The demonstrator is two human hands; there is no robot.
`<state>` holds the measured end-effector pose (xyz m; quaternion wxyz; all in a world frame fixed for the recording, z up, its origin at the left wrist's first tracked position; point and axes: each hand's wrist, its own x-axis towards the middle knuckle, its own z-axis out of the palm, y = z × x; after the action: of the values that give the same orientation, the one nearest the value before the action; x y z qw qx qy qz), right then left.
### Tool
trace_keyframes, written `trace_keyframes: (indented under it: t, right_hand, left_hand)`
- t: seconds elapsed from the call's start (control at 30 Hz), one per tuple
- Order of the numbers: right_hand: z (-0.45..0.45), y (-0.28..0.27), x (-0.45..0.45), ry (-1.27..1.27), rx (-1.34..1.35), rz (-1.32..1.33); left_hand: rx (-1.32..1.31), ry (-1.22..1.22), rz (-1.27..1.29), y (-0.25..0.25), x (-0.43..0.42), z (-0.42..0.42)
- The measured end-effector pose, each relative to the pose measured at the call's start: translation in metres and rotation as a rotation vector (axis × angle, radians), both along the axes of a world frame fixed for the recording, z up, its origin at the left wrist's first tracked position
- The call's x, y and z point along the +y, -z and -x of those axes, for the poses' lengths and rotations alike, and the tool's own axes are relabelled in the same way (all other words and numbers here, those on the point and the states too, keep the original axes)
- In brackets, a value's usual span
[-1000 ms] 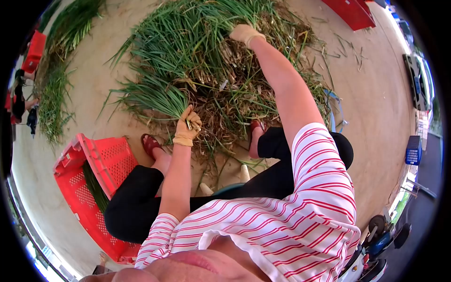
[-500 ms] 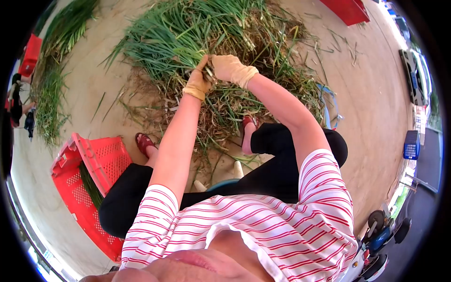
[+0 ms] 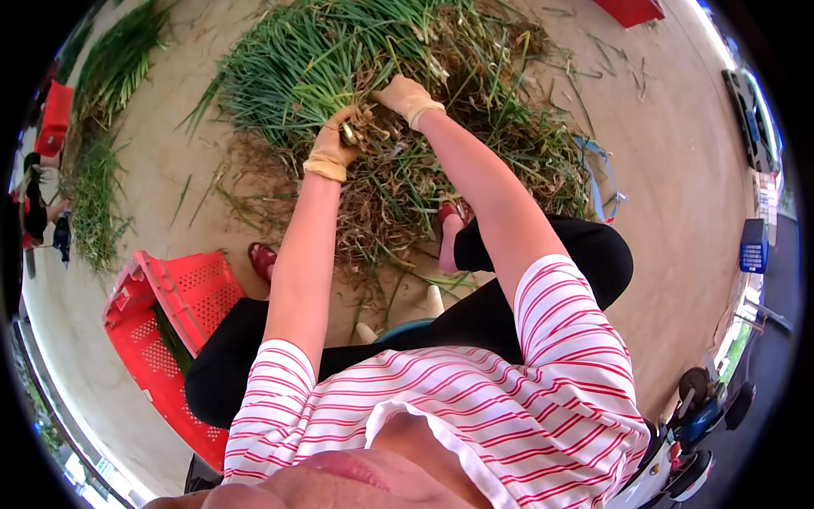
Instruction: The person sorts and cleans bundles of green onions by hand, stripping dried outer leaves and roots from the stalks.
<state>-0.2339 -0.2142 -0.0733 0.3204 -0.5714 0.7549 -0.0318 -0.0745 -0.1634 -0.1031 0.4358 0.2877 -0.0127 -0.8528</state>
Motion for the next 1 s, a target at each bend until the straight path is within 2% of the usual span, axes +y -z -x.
trace_keyframes:
  t: [0.1,0.17,0.2,0.3,0.37,0.4,0.43,0.47,0.5,0.53,0.57,0.63,0.7,0.73,0.8,0.83,0.87,0.93,1.0]
  right_hand:
    - [-0.004,0.008,-0.008,0.006,0.073,-0.011]
    - [-0.002,0.017,-0.018,-0.028,0.063,-0.059]
    - [-0.002,0.021,-0.018,-0.022,0.058,-0.064]
    - [0.004,0.019,-0.009,0.013,0.051,-0.018]
    - [0.017,0.033,-0.010,0.035,0.031,0.034]
    - [0.024,0.033,-0.010,0.050,-0.053,-0.005]
    - [0.027,0.033,-0.010,0.055,-0.056,-0.005]
    - [0.030,0.032,-0.010,0.009,-0.034,-0.033]
    - [0.033,0.029,-0.013,-0.040,-0.008,-0.057]
    - [0.034,0.026,-0.018,-0.203,0.100,-0.017]
    - [0.040,0.022,-0.022,-0.201,0.104,-0.013]
    - [0.050,-0.018,-0.026,-0.233,0.034,0.078]
    - [0.074,-0.032,-0.035,0.030,-0.040,0.444]
    - [0.081,-0.030,-0.043,0.156,0.047,0.565]
    - [0.093,-0.015,-0.068,0.160,0.212,0.644]
    - [0.094,-0.002,-0.080,0.148,0.340,0.681]
    - [0.090,-0.004,-0.089,0.146,0.337,0.685]
    - [0.080,-0.006,-0.102,0.139,0.245,0.266]
    - [0.079,0.002,-0.110,0.142,0.222,0.242]
  left_hand:
    - [-0.019,-0.029,0.012,-0.022,0.015,-0.018]
    - [-0.124,-0.004,0.053,-0.044,0.030,-0.030]
    - [-0.062,0.111,0.102,-0.041,0.033,-0.044]
    - [-0.007,0.084,0.110,-0.056,0.048,-0.069]
    - [0.081,0.087,0.235,-0.074,0.064,-0.093]
    - [-0.062,-0.041,0.241,-0.099,0.075,-0.096]
    - [-0.075,-0.194,0.183,-0.112,0.083,-0.104]
    - [0.129,-0.205,0.326,-0.134,0.086,-0.106]
    - [0.134,-0.202,0.331,-0.143,0.090,-0.113]
    - [0.192,-0.243,0.348,-0.150,0.094,-0.125]
    - [0.249,-0.284,0.362,-0.152,0.095,-0.131]
    - [0.277,-0.273,0.413,-0.151,0.091,-0.131]
    - [0.303,-0.266,0.457,-0.142,0.086,-0.129]
    - [0.255,-0.246,0.390,-0.130,0.082,-0.126]
    - [0.133,-0.210,0.250,-0.099,0.077,-0.122]
    - [0.246,-0.127,0.328,-0.086,0.071,-0.114]
    - [0.225,-0.112,0.290,-0.069,0.072,-0.109]
    - [0.254,-0.099,0.175,-0.033,0.076,-0.102]
    - [0.381,-0.089,0.022,0.003,0.083,-0.098]
